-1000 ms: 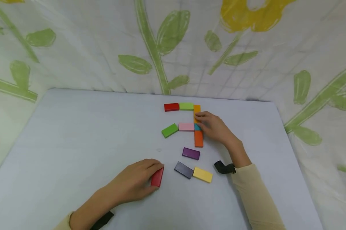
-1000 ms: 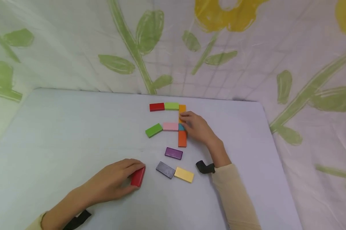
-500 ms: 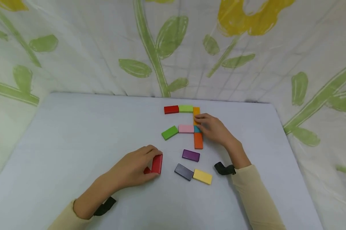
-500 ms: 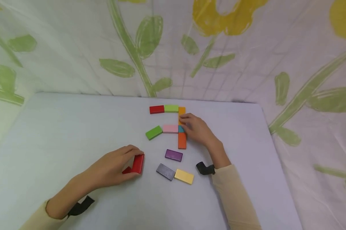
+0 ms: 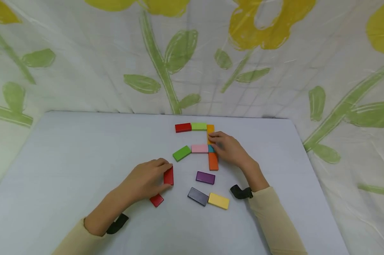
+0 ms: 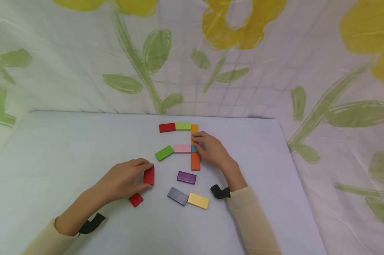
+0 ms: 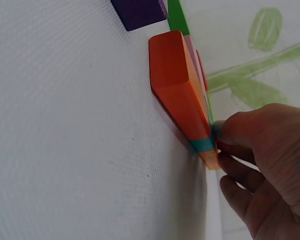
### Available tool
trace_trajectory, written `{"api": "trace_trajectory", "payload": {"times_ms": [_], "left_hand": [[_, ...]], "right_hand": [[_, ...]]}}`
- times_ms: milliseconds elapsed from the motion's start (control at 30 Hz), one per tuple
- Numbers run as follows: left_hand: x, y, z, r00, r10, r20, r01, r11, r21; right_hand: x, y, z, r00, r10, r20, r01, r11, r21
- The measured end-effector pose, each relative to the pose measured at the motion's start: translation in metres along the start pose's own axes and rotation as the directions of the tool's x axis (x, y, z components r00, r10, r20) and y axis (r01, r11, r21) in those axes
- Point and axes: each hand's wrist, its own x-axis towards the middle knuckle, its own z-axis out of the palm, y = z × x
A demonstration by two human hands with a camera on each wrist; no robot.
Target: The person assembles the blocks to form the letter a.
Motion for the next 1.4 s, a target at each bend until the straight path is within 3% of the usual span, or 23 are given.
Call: {"api": "trace_trajectory", "payload": {"times_ms": [333,700,1000,1400], "left_hand": [[0.01,-0.006,0.005,1.0,-0.014,0.018,0.014,1.0,-0.016],[0.008,-0.009,0.011,0.999,-0.034,0.039,0.035,0.999,-0.04],[0.009,-0.011,0.011,0.999,0.004,0.04,-0.002,0.999,-0.043],[0.013,-0.011,0.012,0.999,0.005,0.046,-0.002,0.998,-0.07]], "right_hand": [[0.002,-0.003,-0.004,1.0,0.016,0.008,-0.016,1.0,0.001],[0.002,-0.002,-0.003,0.999,0.01,0.034,-0.01,1.0,-0.003],[0.001,0.0,-0.002,0.999,0.026,0.032,-0.025,1.0,-0.016],[0.002,0.0,-0.002,0.999,0.018,0.032,-0.018,1.0,-0.012]]}}
